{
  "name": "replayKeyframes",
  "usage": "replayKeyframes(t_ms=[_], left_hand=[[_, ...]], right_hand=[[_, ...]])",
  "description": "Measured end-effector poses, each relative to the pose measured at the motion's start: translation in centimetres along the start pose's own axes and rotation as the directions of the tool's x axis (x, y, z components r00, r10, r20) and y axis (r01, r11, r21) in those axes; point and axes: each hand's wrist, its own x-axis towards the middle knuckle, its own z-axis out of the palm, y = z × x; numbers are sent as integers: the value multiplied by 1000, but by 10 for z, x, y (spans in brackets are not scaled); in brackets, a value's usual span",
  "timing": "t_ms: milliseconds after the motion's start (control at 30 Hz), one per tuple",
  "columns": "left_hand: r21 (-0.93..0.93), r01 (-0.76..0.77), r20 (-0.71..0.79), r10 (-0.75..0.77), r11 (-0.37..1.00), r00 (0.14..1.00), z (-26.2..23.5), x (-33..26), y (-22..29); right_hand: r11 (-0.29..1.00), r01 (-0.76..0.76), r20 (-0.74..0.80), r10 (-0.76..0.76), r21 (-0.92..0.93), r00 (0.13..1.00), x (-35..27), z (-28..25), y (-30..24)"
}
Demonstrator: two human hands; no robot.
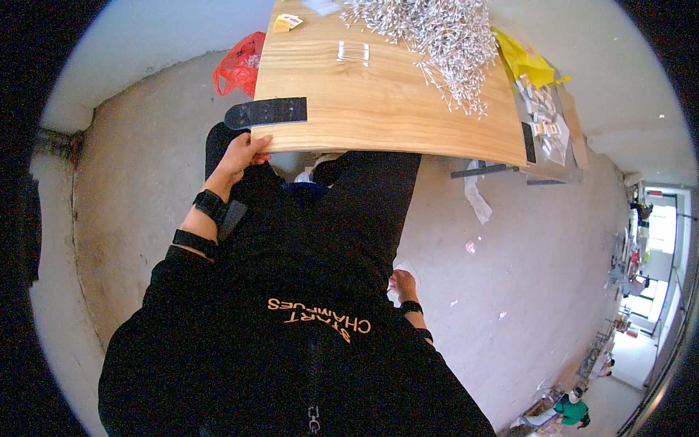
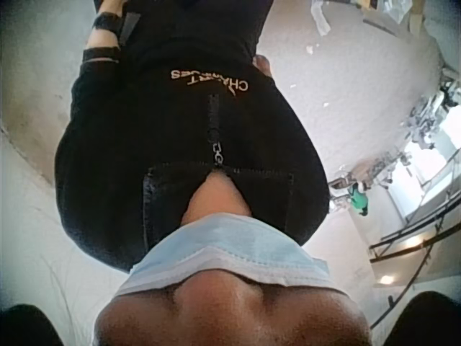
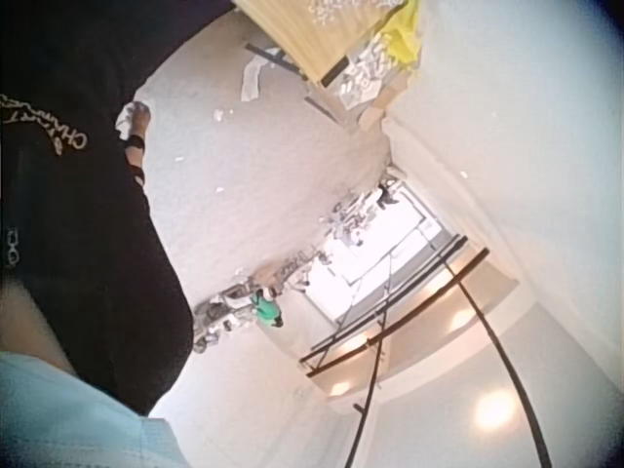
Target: Arranging and packaging cotton swabs into a small plastic case.
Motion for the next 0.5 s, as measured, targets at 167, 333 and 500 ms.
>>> replayKeyframes(t_ms=[167,333,500], left_hand=[[0,6,-22,-6,1000,1000,3,-2,3],[-4,-6,-3,6,1000,1000,-1,1,-2],[0,-7,3,7,1000,1000,4,-1,2]], right_hand=[[999,-45,0,45,19,999,-7,7,-13],[999,28,34,-27,-39,999,-1,4,-4],[991,127,81,-124,-30,989,17,1,23]])
